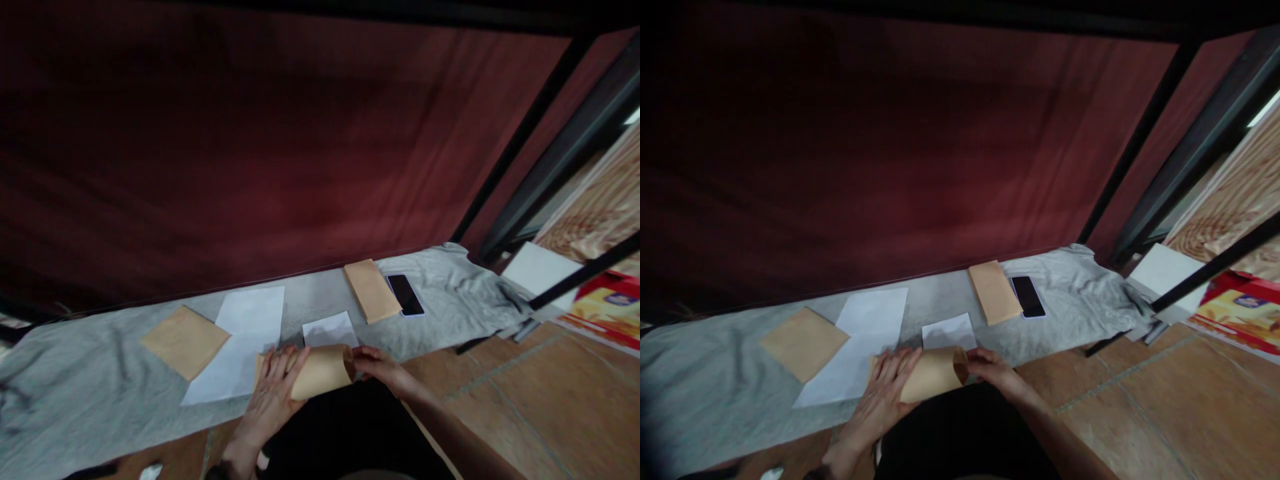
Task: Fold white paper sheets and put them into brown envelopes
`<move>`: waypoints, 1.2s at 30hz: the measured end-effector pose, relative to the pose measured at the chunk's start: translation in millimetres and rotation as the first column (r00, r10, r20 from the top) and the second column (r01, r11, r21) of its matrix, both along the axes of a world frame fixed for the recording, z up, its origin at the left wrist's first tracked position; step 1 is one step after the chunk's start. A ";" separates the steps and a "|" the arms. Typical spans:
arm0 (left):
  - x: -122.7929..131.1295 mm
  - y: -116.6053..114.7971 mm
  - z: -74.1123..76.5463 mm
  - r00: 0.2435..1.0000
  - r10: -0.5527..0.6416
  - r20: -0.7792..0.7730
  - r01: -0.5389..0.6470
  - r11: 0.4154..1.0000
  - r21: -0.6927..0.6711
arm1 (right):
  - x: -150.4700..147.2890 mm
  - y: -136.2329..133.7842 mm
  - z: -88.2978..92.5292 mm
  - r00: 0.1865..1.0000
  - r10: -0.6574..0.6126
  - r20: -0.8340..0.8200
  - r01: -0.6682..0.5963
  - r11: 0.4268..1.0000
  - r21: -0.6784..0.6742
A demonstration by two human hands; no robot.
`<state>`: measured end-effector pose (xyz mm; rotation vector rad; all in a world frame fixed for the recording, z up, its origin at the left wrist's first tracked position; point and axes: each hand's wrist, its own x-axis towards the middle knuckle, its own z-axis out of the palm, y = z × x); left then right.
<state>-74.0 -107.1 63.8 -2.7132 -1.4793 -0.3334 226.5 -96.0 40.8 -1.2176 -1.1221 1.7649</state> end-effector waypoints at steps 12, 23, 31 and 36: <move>-20.6 6.5 -3.7 0.985 0.170 0.025 -0.171 0.984 0.057 | -25.9 30.7 -21.8 0.919 -0.190 0.346 0.102 0.961 0.259; -59.9 -12.4 -22.1 0.925 0.375 -0.058 -0.375 0.927 0.004 | -50.8 56.4 -25.2 0.294 -0.286 0.912 -0.081 0.943 0.322; -59.9 -18.2 -22.3 0.904 0.423 -0.063 -0.426 0.903 -0.055 | -42.0 65.5 -23.5 0.355 -0.287 0.890 -0.066 0.942 0.330; -56.8 -19.3 -22.1 0.897 0.438 -0.056 -0.440 0.896 -0.053 | -44.3 59.1 -21.0 0.378 -0.308 0.873 -0.069 0.931 0.358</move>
